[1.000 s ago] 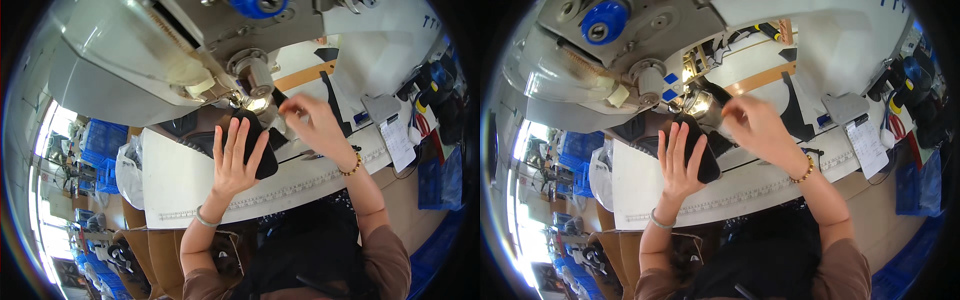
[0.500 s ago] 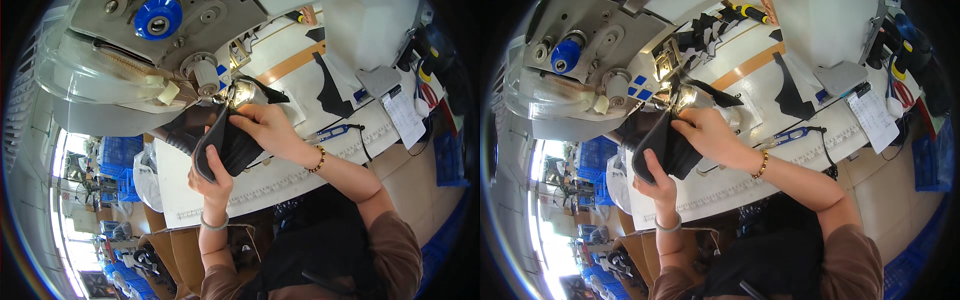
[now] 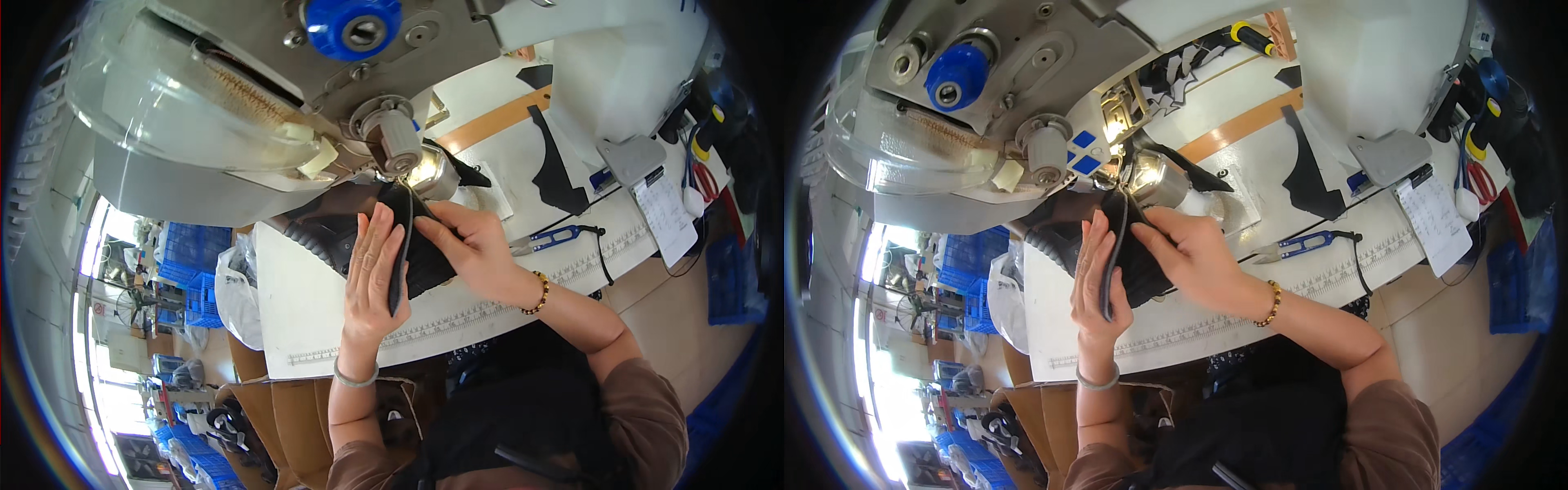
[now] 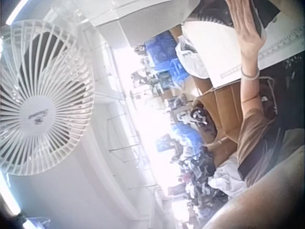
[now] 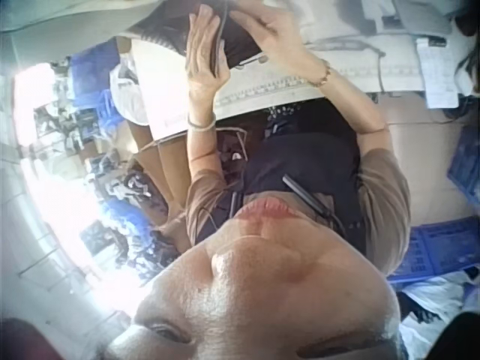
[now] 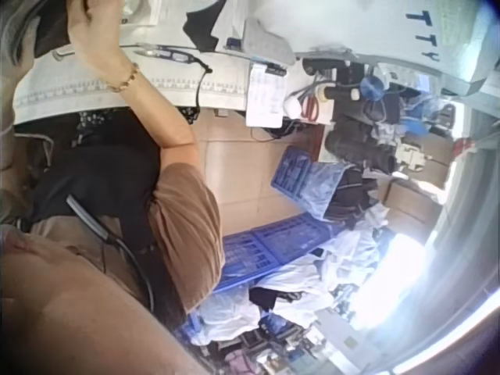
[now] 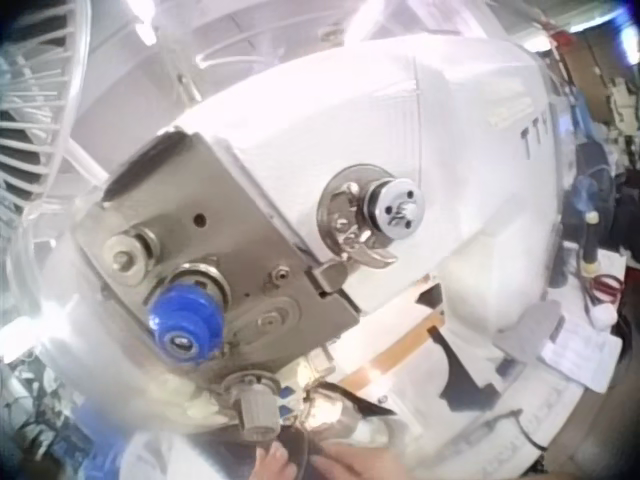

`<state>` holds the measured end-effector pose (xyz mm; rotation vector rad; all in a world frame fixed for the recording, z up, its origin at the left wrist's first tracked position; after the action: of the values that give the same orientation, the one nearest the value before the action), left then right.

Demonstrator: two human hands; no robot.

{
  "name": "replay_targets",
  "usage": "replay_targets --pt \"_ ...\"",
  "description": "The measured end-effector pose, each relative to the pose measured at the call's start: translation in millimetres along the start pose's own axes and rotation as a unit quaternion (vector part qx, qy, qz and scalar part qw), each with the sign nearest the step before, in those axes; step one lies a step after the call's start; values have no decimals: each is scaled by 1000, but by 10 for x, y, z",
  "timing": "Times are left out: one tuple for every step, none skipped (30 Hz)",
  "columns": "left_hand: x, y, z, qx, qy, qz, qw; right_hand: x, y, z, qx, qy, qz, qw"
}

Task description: The person aligns and stitches shoe upper components together using a sewing machine, trims thread using thread snips, and continues sewing the boot pieces.

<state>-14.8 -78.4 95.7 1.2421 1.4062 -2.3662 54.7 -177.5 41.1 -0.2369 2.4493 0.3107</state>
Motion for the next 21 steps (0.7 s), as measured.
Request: replay_targets --pt "-2 34 29 -15 15 -16 1000 15 -21 25 -34 8 8 999" --pt "4 52 15 -15 14 -38 999 22 -30 24 -32 8 6 999" --pt "8 35 -13 -15 14 -35 999 25 -30 73 -52 38 6 998" --pt "24 20 -46 -14 13 -28 999 36 -31 122 -71 68 6 995" --pt "36 8 -67 -14 11 -22 1000 46 -51 126 -70 66 4 995" --pt "46 3 -83 -16 11 -18 1000 47 -53 127 -42 53 -12 998" --pt "55 -13 -103 -11 4 -7 1000 41 -37 125 -14 40 -27 999" --pt "56 -24 -124 -6 -3 4 1000 31 -6 135 -14 38 -31 999" --pt "55 -10 -105 -5 -5 5 1000 38 -5 122 -21 32 -19 999" --pt "45 6 -68 -14 -6 3 1000 41 -14 112 -27 25 -7 999" --pt "35 14 -40 -23 -6 1 1000 28 -22 101 -26 27 -9 999" --pt "19 -15 -42 -19 -15 16 1000 8 -39 69 -27 30 -11 999" --pt "14 -23 -54 -18 -18 16 1000 -6 -54 43 -29 34 -12 999" --pt "10 -53 -85 6 -25 16 1000 -9 -71 28 -28 36 -13 999" --pt "-2 -82 -114 29 -31 18 999 -27 -76 12 -15 36 -24 999" --pt "-6 -102 -133 42 -38 23 998 -34 -74 4 -1 35 -35 999" --pt "7 -106 -123 42 -38 24 998 -21 -73 6 -1 35 -36 999" --pt "18 -92 -128 43 -47 21 998 -6 -68 22 24 32 -42 998" --pt "19 -74 -138 45 -57 18 997 9 -55 39 48 29 -49 997" --pt "-5 -13 -91 22 -43 -14 999 22 -15 66 50 27 -49 997" --pt "-2 2 -47 23 -44 -13 999 52 12 65 39 12 -30 999"
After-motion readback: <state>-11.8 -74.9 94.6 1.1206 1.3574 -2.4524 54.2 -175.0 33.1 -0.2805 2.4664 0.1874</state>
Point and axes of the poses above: each hand's wrist, its own x-axis away from the middle knuckle, its own y-axis out of the palm, z = x × y, the point moved 9 cm from there along -x, towards the middle knuckle, and after that the axes turned 11 degrees about -y, right-handed, at the moved point
